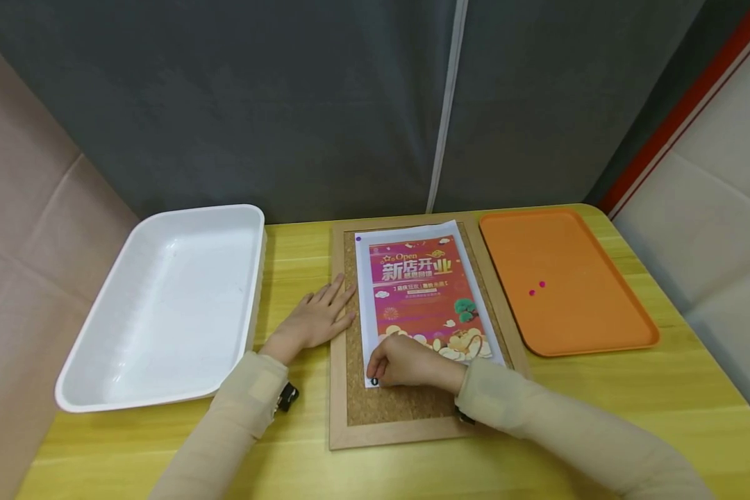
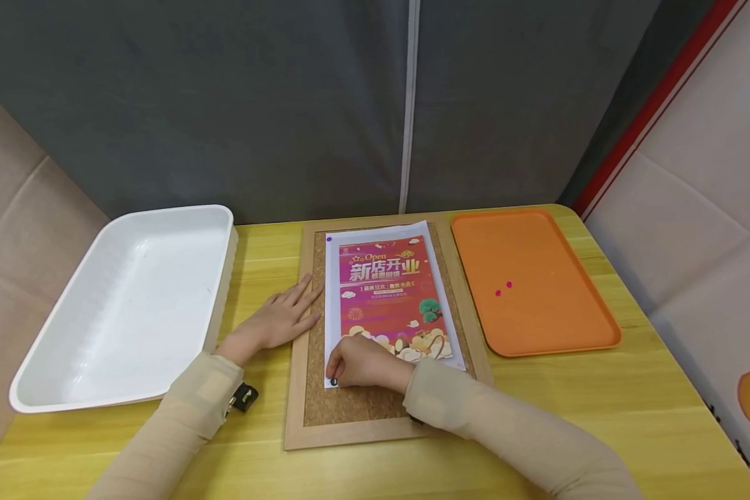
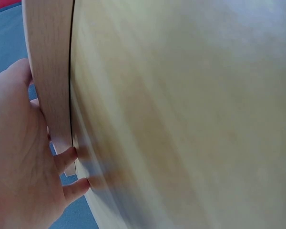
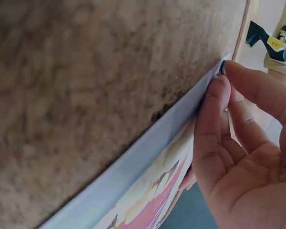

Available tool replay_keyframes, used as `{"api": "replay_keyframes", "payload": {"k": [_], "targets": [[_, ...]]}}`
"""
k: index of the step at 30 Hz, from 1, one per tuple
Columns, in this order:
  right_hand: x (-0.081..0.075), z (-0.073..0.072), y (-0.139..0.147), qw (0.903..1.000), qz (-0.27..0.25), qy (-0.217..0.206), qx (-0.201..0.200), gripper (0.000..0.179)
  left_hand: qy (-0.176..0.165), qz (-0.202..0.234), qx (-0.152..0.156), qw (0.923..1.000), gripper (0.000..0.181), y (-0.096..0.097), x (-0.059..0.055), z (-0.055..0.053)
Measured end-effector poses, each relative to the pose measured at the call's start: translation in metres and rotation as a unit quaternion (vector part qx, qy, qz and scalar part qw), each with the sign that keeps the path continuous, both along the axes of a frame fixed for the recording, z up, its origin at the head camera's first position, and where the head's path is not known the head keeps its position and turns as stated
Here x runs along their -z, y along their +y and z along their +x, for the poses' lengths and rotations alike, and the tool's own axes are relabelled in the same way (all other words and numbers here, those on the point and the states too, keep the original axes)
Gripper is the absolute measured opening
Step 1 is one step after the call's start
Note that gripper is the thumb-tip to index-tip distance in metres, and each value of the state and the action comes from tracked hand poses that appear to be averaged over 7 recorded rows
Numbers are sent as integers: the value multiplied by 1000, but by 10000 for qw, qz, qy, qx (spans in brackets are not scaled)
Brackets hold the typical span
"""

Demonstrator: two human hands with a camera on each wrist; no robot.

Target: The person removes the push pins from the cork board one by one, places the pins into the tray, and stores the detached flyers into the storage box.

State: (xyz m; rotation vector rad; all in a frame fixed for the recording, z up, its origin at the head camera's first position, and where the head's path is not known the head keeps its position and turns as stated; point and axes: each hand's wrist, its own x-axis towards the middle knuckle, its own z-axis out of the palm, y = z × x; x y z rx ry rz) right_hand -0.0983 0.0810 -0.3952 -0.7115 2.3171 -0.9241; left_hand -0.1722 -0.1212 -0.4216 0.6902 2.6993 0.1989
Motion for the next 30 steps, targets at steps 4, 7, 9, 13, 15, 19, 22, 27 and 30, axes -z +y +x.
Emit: {"api": "replay_keyframes", "payload": {"k": [4, 7, 9, 13, 15, 19, 22, 27, 30], "targets": [[2, 1, -1, 9994, 98, 324, -55, 11, 1, -1, 14, 10000, 63, -1, -1, 1], [3, 3, -3, 9984, 177, 537, -32, 9, -7, -4, 12, 10000, 63, -1, 0, 0], [4, 4, -4, 9974, 245, 672, -9, 7, -15, -10, 11, 10000, 63, 0, 1, 0], [2, 7, -6, 9952, 430, 883, 53, 7, -7, -15, 22, 10000, 63, -1, 1, 0], [1, 7, -7, 9943, 509, 938, 71, 7, 8, -14, 31, 10000, 63, -1, 2, 0], [1, 6, -8, 9943, 528, 929, 54, 6, 34, -16, 22, 10000, 63, -1, 3, -1], [1, 6, -9, 9937, 561, 972, -2, 6, 42, -16, 31, 10000, 63, -1, 3, -1], [2, 4, -8, 9935, 639, 938, -63, 6, 42, -23, 40, 10000, 63, -1, 2, -1], [1, 4, -9, 9948, 641, 792, -30, 6, 42, -28, 30, 10000, 63, -1, 2, -1]]}}
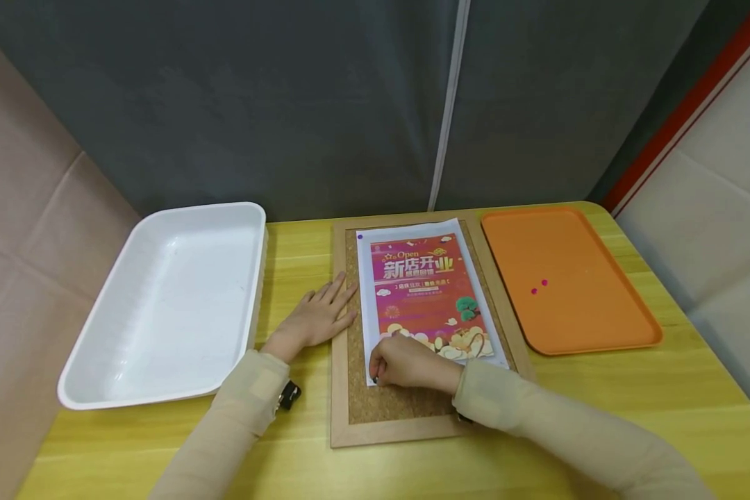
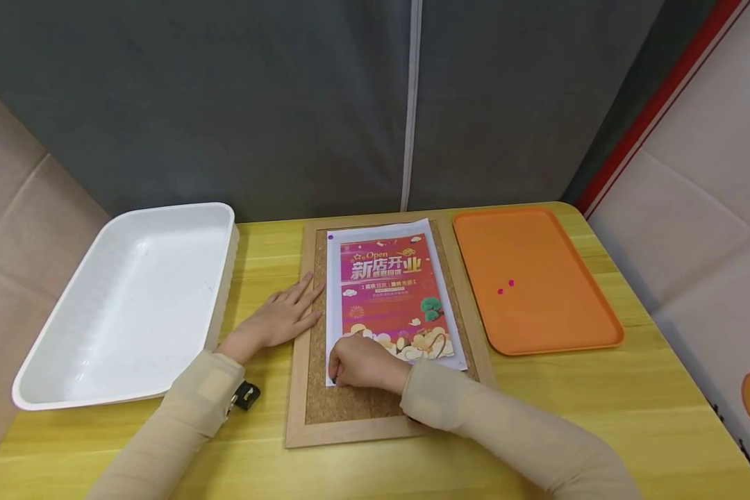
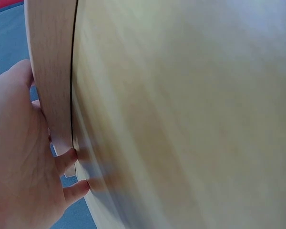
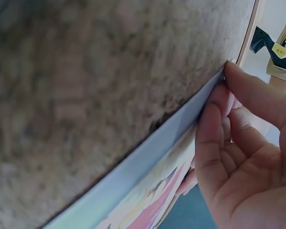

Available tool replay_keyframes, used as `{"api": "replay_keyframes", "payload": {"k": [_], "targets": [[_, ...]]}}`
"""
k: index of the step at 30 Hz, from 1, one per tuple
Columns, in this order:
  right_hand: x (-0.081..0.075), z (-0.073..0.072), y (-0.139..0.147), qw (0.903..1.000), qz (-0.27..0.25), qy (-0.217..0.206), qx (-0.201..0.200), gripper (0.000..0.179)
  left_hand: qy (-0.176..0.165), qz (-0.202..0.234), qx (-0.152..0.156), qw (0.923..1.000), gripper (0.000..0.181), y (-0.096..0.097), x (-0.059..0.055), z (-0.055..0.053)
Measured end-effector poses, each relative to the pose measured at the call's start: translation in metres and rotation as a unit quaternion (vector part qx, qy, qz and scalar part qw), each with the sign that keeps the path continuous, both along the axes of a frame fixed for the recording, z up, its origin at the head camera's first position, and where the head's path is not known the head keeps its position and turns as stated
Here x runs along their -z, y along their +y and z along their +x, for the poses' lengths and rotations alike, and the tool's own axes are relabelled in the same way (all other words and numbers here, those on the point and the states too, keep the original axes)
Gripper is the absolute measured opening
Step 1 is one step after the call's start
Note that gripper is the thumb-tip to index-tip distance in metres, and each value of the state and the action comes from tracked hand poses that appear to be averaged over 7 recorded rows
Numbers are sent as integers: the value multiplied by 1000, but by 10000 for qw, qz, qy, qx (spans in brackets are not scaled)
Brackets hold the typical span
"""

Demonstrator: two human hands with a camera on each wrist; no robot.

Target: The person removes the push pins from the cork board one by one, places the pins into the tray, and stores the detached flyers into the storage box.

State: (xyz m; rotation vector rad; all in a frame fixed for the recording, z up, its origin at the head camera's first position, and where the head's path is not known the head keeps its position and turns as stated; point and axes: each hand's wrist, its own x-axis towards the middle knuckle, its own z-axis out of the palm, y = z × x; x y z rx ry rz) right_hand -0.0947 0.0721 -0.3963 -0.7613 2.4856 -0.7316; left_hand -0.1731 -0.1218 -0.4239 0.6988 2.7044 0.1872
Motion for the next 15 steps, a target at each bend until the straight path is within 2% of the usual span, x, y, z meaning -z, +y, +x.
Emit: {"api": "replay_keyframes", "payload": {"k": [4, 15], "targets": [[-2, 1, -1, 9999, 62, -36, 108, 7, 12, -2, -3, 10000, 63, 0, -1, 0], [0, 6, -3, 9992, 66, 187, 356, 10, -7, 60, 6, 10000, 63, 0, -3, 1]]}}
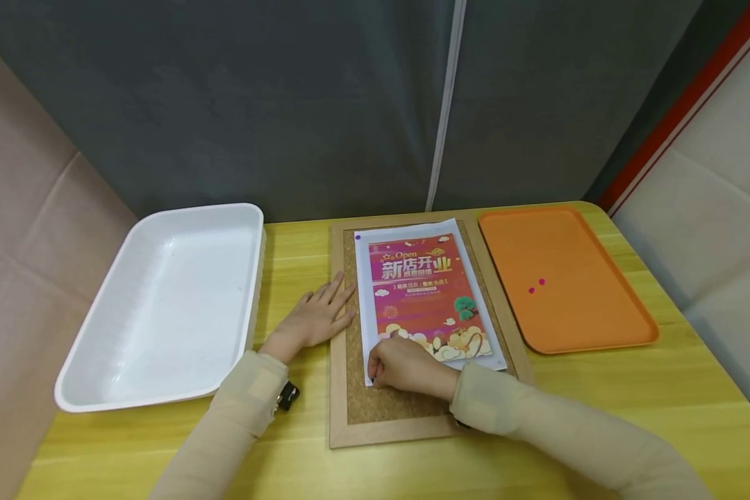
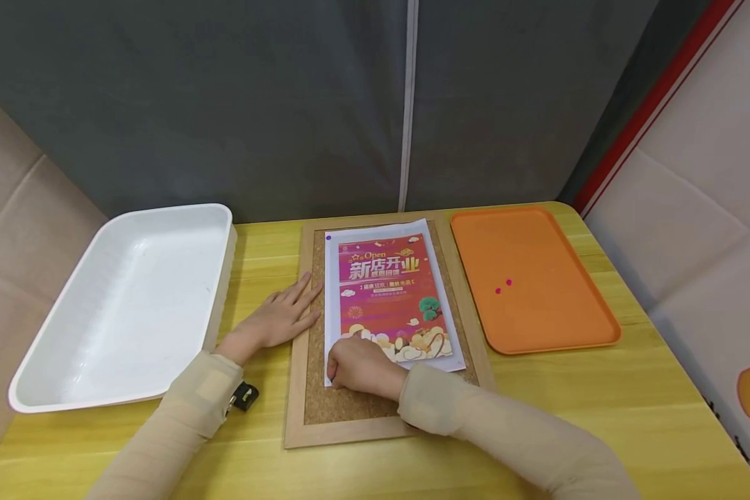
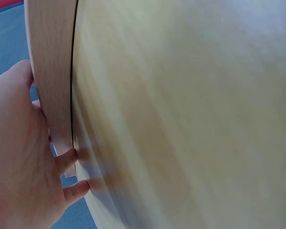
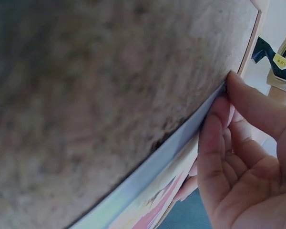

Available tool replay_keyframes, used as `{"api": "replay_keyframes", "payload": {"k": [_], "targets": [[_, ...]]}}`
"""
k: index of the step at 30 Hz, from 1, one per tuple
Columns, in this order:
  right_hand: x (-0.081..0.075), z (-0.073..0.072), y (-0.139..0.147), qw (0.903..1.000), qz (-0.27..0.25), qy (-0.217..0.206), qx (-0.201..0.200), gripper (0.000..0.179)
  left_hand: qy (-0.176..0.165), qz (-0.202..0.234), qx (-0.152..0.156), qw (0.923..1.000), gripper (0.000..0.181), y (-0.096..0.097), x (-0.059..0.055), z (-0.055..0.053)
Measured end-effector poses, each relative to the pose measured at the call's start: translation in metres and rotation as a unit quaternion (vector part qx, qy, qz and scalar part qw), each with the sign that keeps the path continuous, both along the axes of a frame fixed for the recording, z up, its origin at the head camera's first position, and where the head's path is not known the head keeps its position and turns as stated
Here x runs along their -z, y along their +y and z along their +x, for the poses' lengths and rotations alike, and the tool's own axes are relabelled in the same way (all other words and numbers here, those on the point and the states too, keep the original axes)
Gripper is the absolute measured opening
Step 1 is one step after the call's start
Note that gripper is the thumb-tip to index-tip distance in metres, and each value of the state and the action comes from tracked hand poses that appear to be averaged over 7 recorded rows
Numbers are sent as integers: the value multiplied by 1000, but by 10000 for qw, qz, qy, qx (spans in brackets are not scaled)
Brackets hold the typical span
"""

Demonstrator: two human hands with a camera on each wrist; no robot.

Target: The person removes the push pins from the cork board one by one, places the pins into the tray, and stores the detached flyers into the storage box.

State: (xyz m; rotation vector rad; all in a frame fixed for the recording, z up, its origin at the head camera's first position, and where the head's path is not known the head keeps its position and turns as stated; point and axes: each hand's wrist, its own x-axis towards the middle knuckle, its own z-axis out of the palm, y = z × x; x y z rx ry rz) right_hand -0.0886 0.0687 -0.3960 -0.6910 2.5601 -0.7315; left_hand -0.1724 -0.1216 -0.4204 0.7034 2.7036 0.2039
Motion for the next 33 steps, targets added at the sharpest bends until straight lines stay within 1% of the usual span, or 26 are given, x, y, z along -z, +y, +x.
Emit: {"api": "replay_keyframes", "payload": {"k": [5, 9, 12, 22, 33], "targets": [[1, -3, 2, 9997, -166, -150, -130, 7, 7, 20, -3, 10000, 63, 0, 0, 0], [2, -5, 3, 9985, -355, -412, -112, 6, 2, 20, -12, 10000, 63, 1, 1, 0], [2, -7, 2, 9976, -373, -577, -68, 6, 4, 0, -9, 10000, 63, 1, 1, 0], [-1, -11, 2, 9965, -289, -755, -210, 7, 55, -17, 8, 10000, 63, 0, 2, -1], [-2, -12, 3, 9944, -371, -969, -202, 7, 18, -7, 2, 10000, 63, -1, 3, -2]]}}
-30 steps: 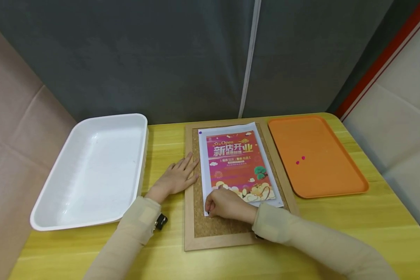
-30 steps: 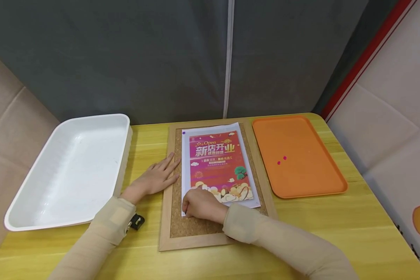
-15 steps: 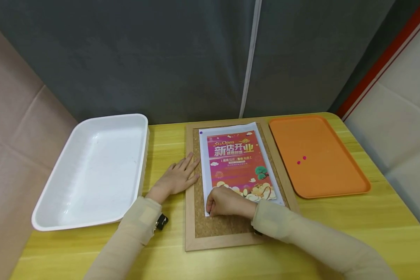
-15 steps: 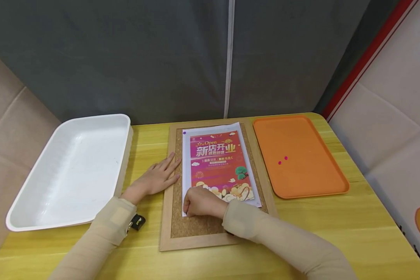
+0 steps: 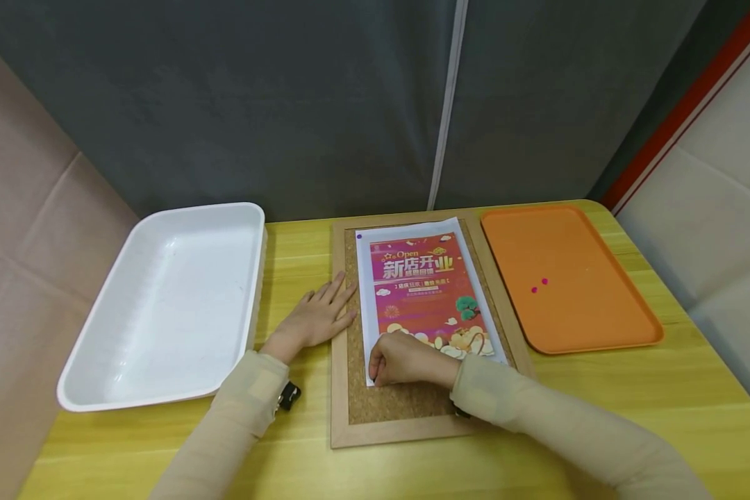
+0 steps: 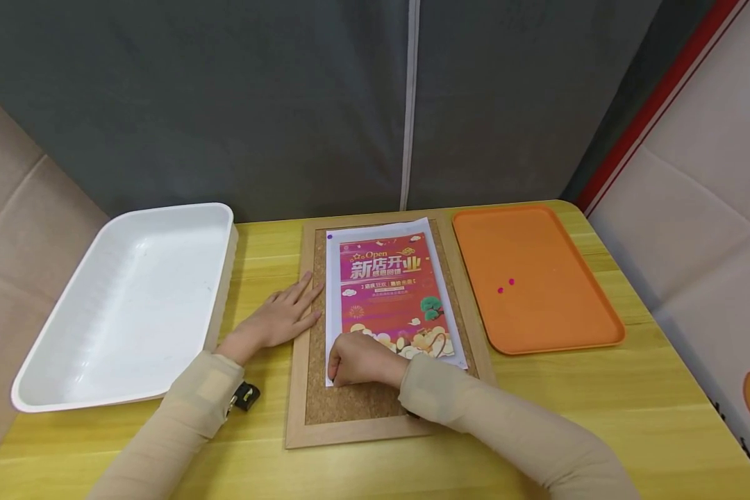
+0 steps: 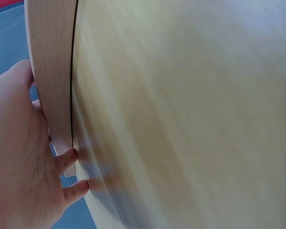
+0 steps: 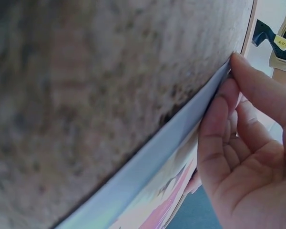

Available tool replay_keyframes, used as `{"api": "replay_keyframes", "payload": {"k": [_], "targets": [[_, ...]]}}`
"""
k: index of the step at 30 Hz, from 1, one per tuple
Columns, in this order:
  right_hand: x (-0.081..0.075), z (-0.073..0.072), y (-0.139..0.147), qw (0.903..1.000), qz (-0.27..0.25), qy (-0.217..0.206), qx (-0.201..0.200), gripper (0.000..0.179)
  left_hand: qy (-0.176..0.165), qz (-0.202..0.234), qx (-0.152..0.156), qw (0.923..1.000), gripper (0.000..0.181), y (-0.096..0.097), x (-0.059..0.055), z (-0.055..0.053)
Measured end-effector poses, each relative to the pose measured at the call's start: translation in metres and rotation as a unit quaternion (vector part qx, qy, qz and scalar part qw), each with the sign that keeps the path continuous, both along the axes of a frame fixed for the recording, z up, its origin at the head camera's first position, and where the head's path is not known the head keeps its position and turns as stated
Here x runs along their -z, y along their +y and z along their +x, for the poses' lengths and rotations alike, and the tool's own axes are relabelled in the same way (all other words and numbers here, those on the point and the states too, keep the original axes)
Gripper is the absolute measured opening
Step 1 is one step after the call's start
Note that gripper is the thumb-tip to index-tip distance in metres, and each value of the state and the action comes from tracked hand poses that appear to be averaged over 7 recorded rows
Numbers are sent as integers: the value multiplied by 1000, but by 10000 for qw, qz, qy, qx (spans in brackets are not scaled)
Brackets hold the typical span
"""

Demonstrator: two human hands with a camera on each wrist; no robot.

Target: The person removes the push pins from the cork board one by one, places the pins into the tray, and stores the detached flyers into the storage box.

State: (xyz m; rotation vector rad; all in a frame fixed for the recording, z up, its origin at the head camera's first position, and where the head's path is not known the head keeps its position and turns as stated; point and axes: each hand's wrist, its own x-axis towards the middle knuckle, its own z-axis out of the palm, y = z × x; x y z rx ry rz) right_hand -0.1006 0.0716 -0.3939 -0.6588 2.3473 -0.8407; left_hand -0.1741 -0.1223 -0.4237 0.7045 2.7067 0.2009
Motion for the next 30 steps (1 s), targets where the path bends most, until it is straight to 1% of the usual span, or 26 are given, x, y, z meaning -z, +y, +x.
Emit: {"api": "replay_keyframes", "payload": {"k": [5, 12, 17, 21, 27, 30], "targets": [[0, -1, 1, 10000, 32, -20, -33, 7, 37, -25, 3, 10000, 63, 0, 0, 0], [2, -2, 3, 9999, -90, -99, -55, 7, 57, -28, 8, 10000, 63, 1, -1, 0], [3, -3, 3, 9999, -65, -69, -81, 8, 60, -88, -4, 9999, 66, 2, -1, 0], [2, -1, 1, 9999, 61, 41, -86, 8, 46, -125, -53, 9999, 69, 1, 0, 0], [3, 4, -3, 9983, 243, 510, -140, 8, 47, -82, -150, 9998, 68, 0, 1, 1], [4, 4, -3, 9977, 283, 597, -155, 9, 34, -55, -154, 9999, 68, 1, 1, 1]]}}
